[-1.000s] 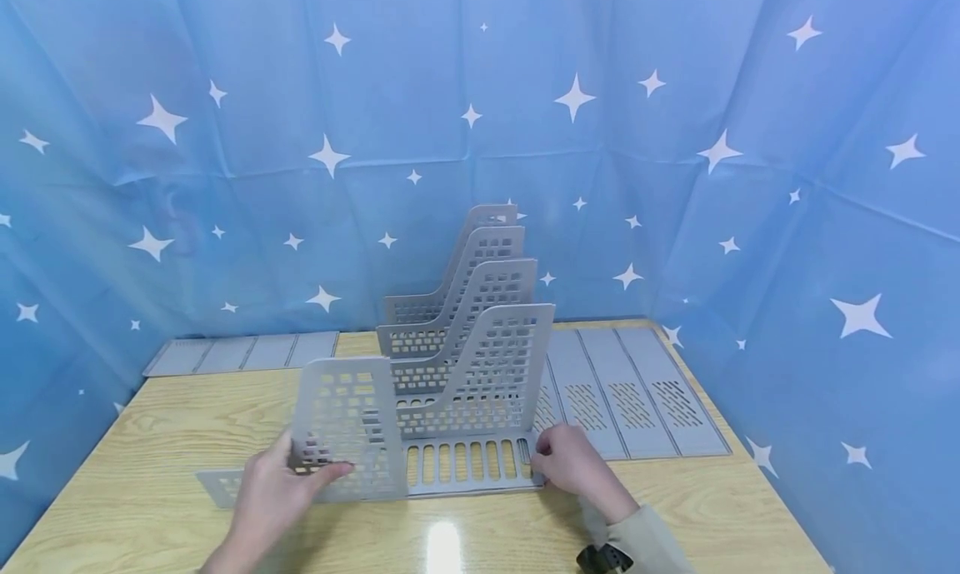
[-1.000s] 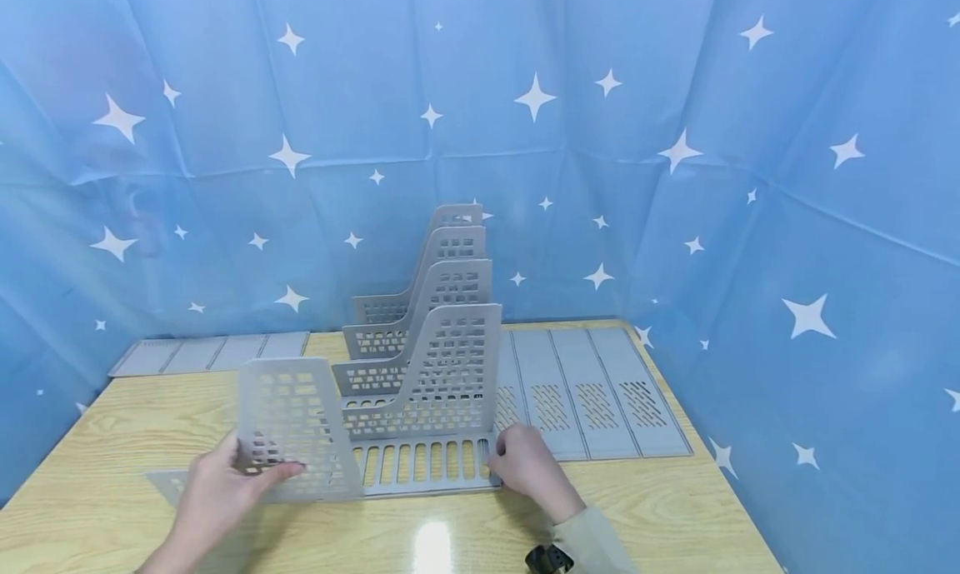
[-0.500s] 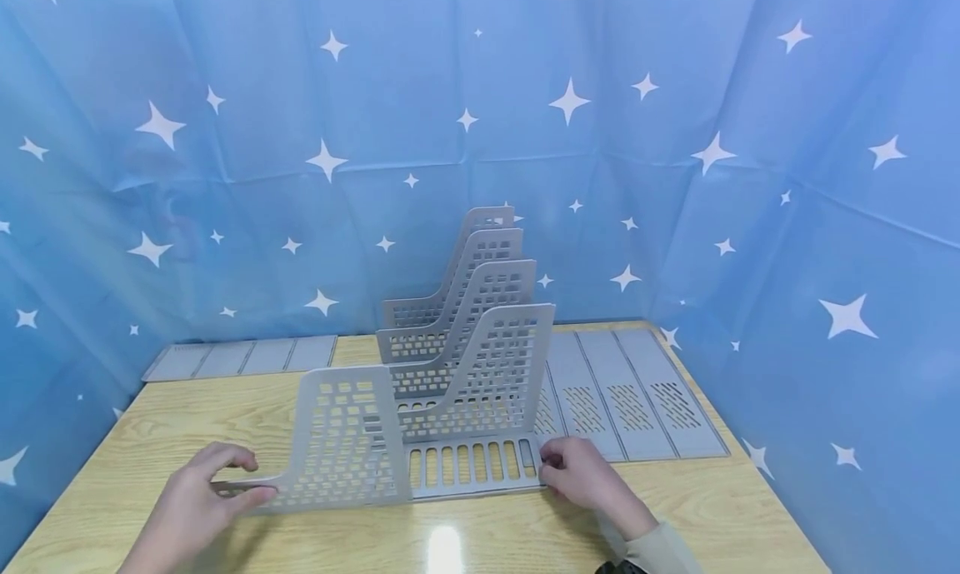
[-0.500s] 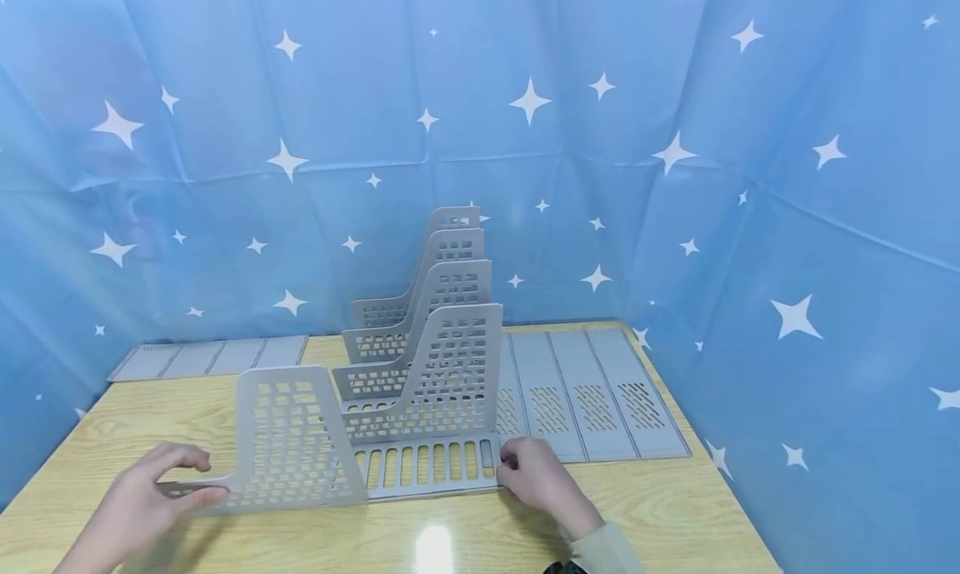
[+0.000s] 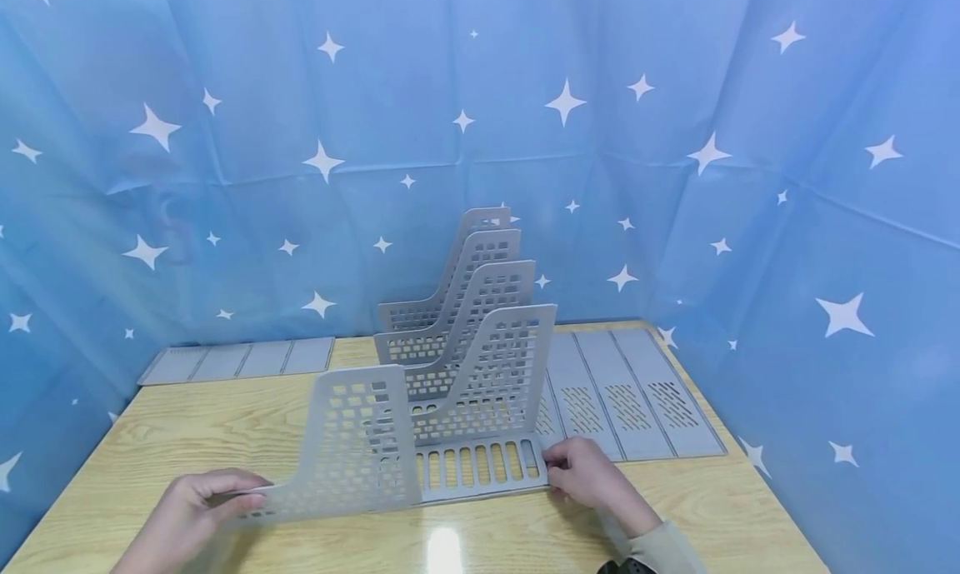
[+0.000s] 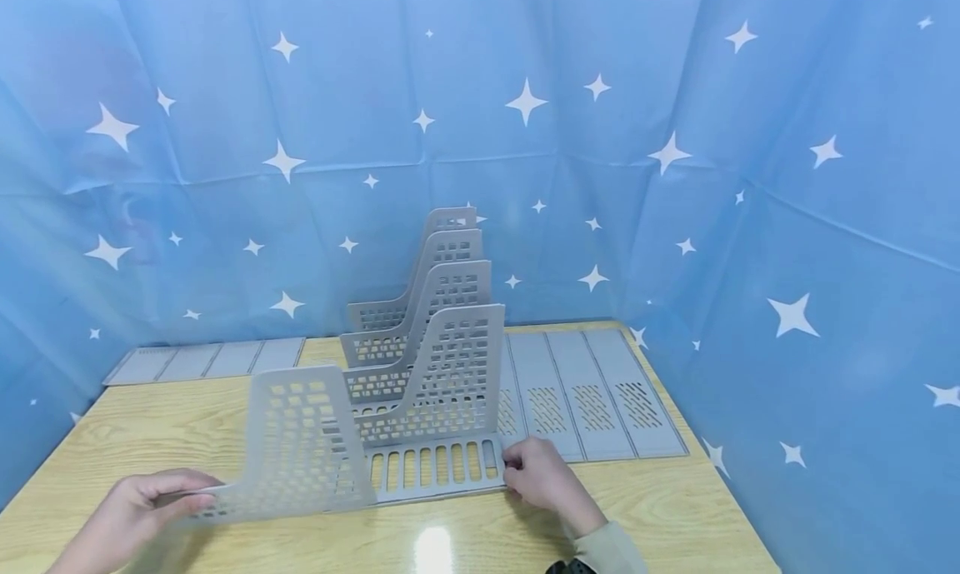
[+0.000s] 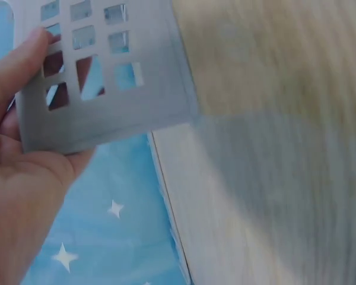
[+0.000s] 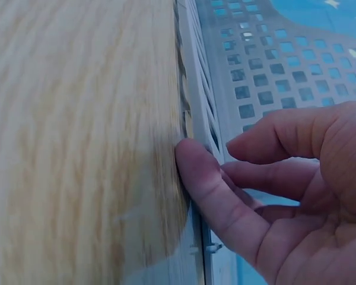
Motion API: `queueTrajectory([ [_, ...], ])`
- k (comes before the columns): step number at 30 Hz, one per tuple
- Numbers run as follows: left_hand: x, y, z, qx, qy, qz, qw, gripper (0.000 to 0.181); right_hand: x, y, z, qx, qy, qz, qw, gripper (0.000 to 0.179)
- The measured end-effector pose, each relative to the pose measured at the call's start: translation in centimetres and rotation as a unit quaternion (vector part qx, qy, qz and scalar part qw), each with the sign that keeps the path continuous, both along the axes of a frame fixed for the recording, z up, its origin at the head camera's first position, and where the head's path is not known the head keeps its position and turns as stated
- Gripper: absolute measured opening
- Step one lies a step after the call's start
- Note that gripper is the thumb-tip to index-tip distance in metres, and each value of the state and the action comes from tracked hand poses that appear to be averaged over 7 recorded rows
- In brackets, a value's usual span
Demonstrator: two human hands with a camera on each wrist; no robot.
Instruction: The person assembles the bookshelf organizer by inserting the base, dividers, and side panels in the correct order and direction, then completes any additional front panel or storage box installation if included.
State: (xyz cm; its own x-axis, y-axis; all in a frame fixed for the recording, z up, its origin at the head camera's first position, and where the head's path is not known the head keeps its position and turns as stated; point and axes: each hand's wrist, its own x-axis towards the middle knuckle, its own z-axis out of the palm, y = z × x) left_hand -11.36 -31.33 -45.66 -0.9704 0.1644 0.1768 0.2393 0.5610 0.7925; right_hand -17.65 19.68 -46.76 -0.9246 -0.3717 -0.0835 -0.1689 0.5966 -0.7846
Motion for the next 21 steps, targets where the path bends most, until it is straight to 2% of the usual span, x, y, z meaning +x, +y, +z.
queueTrajectory([
  [3, -0.1, 1.8, -0.4, 0.001, 0.07, -0.032, 0.997, 0.017, 0.0, -0.3, 0.0, -0.025, -0.016, 0.009, 0.9995, 0.034],
  [6, -0.8, 4.2, -0.7, 0.002, 0.111, -0.07, 0.9914, 0.018, 0.1, -0.7, -0.1, -0.039, -0.029, 0.017, 0.9986, 0.035],
  [8, -1.2, 5.3, -0.7, 0.008, 0.117, -0.084, 0.9895, 0.017, 0.1, -0.9, -0.2, -0.035, -0.024, 0.019, 0.9989, 0.035],
  [11, -1.5, 6.4, -0.8, 0.02, 0.115, -0.079, 0.99, 0.017, 0.1, -0.9, -0.3, -0.029, -0.017, 0.021, 0.9992, 0.036],
  [18, -1.3, 7.2, -1.2, 0.044, 0.139, -0.076, 0.9864, 0.021, -0.1, -0.5, 0.0, -0.027, -0.03, 0.014, 0.9991, 0.036],
  [21, -1.3, 7.8, -1.3, 0.05, 0.152, -0.087, 0.9832, 0.022, -0.1, -0.5, 0.0, -0.036, -0.037, 0.007, 0.9987, 0.032],
])
